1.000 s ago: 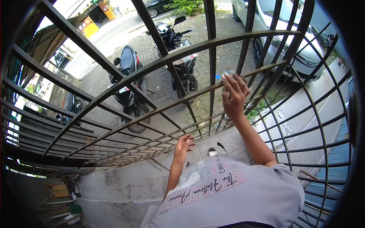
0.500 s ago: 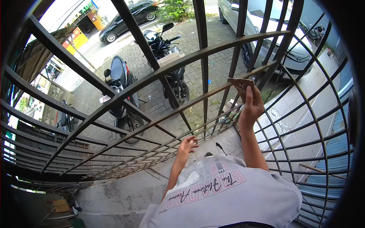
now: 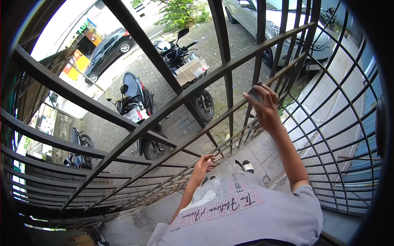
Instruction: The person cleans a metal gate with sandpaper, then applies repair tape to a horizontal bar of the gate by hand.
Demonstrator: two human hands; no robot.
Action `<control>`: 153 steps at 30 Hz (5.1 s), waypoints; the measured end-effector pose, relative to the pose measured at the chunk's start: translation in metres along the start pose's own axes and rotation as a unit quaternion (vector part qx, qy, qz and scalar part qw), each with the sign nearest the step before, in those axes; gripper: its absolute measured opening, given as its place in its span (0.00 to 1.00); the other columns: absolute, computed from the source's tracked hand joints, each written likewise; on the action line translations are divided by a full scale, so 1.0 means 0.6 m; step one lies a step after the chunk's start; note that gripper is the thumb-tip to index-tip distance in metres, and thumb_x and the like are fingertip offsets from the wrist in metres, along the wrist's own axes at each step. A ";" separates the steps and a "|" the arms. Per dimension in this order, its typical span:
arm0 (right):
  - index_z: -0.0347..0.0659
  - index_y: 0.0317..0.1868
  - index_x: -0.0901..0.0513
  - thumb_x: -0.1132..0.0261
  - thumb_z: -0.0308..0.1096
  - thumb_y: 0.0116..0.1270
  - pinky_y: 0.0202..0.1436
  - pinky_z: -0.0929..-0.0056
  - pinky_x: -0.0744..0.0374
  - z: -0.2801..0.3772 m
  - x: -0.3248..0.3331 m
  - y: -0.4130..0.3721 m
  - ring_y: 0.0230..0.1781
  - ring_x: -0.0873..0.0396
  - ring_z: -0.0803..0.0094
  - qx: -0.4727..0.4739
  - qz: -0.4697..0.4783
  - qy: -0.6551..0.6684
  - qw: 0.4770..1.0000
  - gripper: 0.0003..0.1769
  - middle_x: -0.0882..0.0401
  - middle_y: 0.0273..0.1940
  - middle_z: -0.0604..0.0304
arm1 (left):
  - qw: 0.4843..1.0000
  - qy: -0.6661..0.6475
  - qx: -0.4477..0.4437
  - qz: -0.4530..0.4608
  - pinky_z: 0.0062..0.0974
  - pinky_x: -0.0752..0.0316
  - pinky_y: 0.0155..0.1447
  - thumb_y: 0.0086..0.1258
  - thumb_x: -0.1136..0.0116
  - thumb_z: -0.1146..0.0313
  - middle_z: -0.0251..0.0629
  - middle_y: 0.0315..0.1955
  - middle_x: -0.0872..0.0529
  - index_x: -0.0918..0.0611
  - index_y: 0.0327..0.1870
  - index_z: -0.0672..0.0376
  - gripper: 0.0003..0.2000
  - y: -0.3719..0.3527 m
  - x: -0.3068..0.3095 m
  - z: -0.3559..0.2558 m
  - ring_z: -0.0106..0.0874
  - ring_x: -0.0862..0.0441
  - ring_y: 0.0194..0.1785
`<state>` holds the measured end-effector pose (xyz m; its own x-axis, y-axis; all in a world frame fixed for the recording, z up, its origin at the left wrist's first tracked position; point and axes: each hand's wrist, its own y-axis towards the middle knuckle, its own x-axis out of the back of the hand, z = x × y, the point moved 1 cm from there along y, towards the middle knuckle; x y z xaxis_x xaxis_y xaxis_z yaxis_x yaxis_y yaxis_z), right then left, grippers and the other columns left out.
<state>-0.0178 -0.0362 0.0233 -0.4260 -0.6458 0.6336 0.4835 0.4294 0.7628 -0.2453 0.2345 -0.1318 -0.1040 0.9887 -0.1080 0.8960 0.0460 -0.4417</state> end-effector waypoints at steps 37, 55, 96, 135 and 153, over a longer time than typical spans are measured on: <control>0.42 0.56 0.19 0.24 0.43 0.63 0.57 0.67 0.28 0.079 0.070 -0.105 0.56 0.26 0.67 -0.314 0.140 0.348 0.872 0.25 0.19 0.54 0.57 | 0.949 0.002 -0.234 0.214 0.20 0.24 0.58 0.80 0.44 0.74 0.32 0.49 0.17 0.24 0.62 0.63 0.13 0.072 -0.213 -0.237 0.19 0.20 0.53; 0.37 0.40 0.16 0.27 0.41 0.72 0.34 0.81 0.27 -0.085 -0.049 -0.007 0.31 0.26 0.85 -0.366 0.094 0.613 0.694 0.14 0.19 0.32 0.69 | 0.834 0.391 -0.290 -0.259 0.50 0.22 0.55 0.74 0.48 0.71 0.58 0.51 0.14 0.31 0.79 0.43 0.30 0.100 -0.338 -0.341 0.57 0.16 0.52; 0.45 0.37 0.20 0.37 0.46 0.80 0.22 0.80 0.33 -0.041 -0.045 -0.032 0.19 0.31 0.84 -0.469 0.247 0.649 0.546 0.15 0.25 0.25 0.71 | 0.822 0.381 -0.285 -0.311 0.54 0.22 0.47 0.72 0.53 0.74 0.62 0.36 0.13 0.31 0.79 0.39 0.32 0.119 -0.327 -0.306 0.57 0.14 0.40; 0.45 0.38 0.17 0.37 0.46 0.80 0.26 0.81 0.34 -0.119 -0.069 -0.054 0.22 0.30 0.85 -0.395 0.293 0.642 0.588 0.15 0.22 0.28 0.73 | 0.810 0.374 -0.322 -0.318 0.51 0.18 0.43 0.75 0.51 0.71 0.58 0.32 0.13 0.30 0.78 0.49 0.28 0.145 -0.328 -0.269 0.56 0.14 0.36; 0.48 0.33 0.21 0.37 0.46 0.80 0.22 0.80 0.44 -0.099 -0.066 -0.056 0.17 0.40 0.87 -0.419 0.279 0.643 0.577 0.17 0.31 0.21 0.76 | 0.796 0.386 -0.326 -0.334 0.50 0.18 0.42 0.74 0.47 0.73 0.55 0.32 0.14 0.32 0.79 0.41 0.32 0.160 -0.352 -0.275 0.54 0.15 0.34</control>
<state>0.0281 -0.0626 -0.0351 0.6344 -0.7204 -0.2802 0.7004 0.6891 -0.1857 -0.0660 0.0539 -0.0048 -0.5796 0.4951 0.6473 0.8124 0.4132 0.4114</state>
